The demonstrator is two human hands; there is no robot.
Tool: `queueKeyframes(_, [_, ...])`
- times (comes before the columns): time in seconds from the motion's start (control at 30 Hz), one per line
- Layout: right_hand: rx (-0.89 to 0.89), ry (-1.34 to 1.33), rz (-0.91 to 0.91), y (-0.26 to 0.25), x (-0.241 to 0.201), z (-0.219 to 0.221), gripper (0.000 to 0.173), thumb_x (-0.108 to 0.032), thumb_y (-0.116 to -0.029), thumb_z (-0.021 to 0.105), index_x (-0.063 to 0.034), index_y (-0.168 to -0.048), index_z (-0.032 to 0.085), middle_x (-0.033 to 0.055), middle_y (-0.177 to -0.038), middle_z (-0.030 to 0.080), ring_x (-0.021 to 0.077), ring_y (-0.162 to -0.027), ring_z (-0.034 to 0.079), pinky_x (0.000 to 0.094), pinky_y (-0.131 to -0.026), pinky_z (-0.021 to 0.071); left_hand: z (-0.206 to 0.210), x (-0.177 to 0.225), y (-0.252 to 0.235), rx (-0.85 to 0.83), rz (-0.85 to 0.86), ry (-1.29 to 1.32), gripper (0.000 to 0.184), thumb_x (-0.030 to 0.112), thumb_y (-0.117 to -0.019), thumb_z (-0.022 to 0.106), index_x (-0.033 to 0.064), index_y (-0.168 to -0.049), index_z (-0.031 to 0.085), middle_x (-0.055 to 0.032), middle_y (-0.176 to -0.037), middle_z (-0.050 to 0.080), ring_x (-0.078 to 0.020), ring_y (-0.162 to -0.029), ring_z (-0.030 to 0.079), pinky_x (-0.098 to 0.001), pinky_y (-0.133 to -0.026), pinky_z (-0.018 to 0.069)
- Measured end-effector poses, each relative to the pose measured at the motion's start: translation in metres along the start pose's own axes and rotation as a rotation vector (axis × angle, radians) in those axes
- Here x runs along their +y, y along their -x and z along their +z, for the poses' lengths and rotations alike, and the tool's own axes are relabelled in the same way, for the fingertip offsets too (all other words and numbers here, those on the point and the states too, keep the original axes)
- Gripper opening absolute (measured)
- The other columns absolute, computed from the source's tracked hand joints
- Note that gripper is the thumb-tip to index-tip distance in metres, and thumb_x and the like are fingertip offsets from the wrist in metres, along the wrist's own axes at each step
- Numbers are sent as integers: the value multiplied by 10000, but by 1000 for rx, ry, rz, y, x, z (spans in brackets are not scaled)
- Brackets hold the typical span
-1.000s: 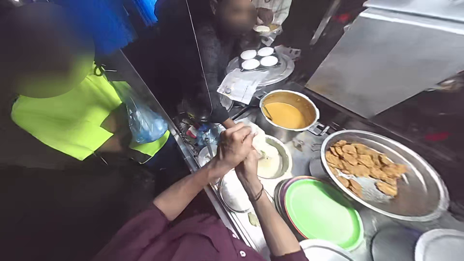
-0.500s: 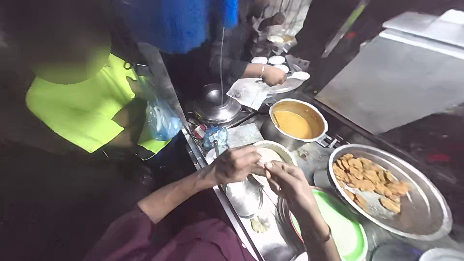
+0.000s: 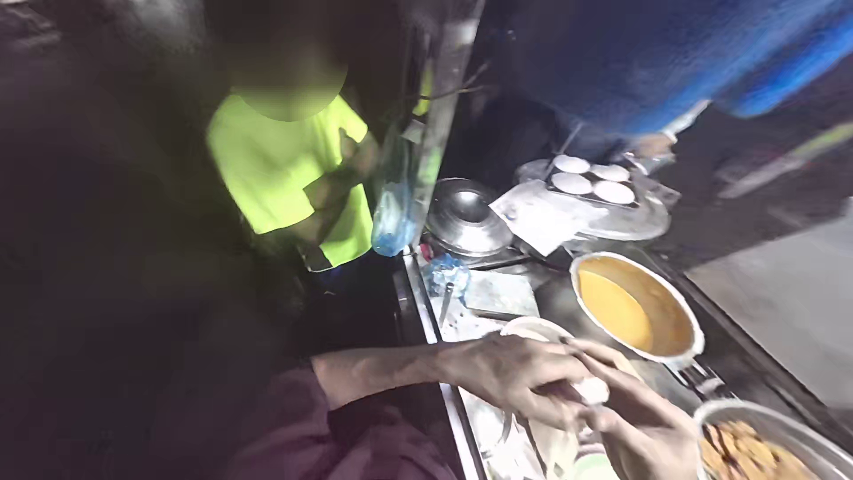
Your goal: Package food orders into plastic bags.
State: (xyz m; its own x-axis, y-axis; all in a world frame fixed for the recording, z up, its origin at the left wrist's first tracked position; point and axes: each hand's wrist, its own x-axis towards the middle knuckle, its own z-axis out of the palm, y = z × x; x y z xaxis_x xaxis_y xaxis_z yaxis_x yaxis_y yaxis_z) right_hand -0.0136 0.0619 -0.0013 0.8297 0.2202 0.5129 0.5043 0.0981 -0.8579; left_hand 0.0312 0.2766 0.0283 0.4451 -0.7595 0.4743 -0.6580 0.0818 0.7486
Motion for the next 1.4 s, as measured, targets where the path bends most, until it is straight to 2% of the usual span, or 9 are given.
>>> queueKeyframes(0.07, [41, -68, 54, 4, -1, 2, 268, -294, -867, 834, -198, -1113, 792, 35, -1326, 681, 202, -1225, 636, 342, -1032, 549, -3, 8, 2, 19, 14, 17, 243, 114, -922, 718, -67, -1083, 704, -195, -1163, 694, -223, -995, 693, -347, -877, 573])
queueKeyframes(0.13, [86, -78, 58, 3, -1, 9, 123, -208, -895, 805, -186, -1015, 795, 1, -1240, 694, 157, -1147, 647, 298, -986, 552, -4, 8, 5, 46, 19, -15, 189, 114, -915, 716, -56, -998, 697, -168, -1008, 674, -206, -843, 664, -332, -739, 559])
queueKeyframes(0.27, [75, 26, 4, -4, -2, 16, 80, -198, -973, 715, -193, -1045, 752, -51, -1076, 716, 96, -1003, 677, 255, -894, 567, -9, 12, 11, 91, -25, -81, 166, 112, -900, 735, -39, -949, 689, -147, -934, 648, -196, -776, 641, -323, -681, 547])
queueKeyframes(0.47, [179, -11, -40, -2, -3, 37, 84, -179, -1012, 650, -173, -1077, 703, -40, -1038, 693, 97, -948, 665, 258, -847, 565, 12, 30, 19, 477, -107, -278, 174, 161, -930, 709, -6, -971, 690, -131, -940, 645, -203, -789, 662, -332, -663, 577])
queueKeyframes(0.7, [401, 500, -133, 21, -21, 79, 168, -119, -1005, 618, -143, -1161, 676, -20, -1122, 691, 98, -984, 688, 274, -830, 614, 42, 5, 28, 695, -70, -405, 288, 192, -930, 743, -42, -1087, 684, -181, -1059, 701, -195, -937, 714, -300, -818, 618])
queueKeyframes(0.87, [455, 868, -253, 30, -16, 96, 17, -72, -958, 689, -62, -965, 678, 93, -1006, 682, 130, -958, 680, 237, -835, 588, 43, -6, 31, 655, -157, -295, 157, 118, -971, 629, -14, -1028, 693, -96, -932, 680, -115, -822, 668, -254, -729, 594])
queueKeyframes(1.0, [295, 488, -81, 38, -22, 63, 90, -98, -983, 690, -25, -992, 741, 99, -1028, 729, 153, -966, 702, 292, -841, 611, 50, -22, 32, 608, -161, -216, 150, 125, -964, 671, -5, -1031, 702, -85, -952, 683, -119, -827, 673, -278, -732, 608])
queueKeyframes(1.13, [444, 24, 180, 40, -15, 43, 137, -126, -1001, 663, -13, -1075, 685, 91, -916, 733, 156, -759, 711, 316, -703, 628, 60, -27, 31, 587, -113, -199, 139, 132, -948, 696, 2, -997, 705, -77, -955, 691, -120, -845, 676, -279, -732, 604])
queueKeyframes(1.4, [453, -217, 410, 49, -12, 36, 159, -4, -938, 707, 52, -1076, 761, 147, -914, 753, 162, -736, 716, 313, -713, 637, 63, -37, 33, 566, -117, -81, 66, 52, -936, 708, 13, -978, 739, -63, -971, 721, -126, -858, 706, -293, -746, 629])
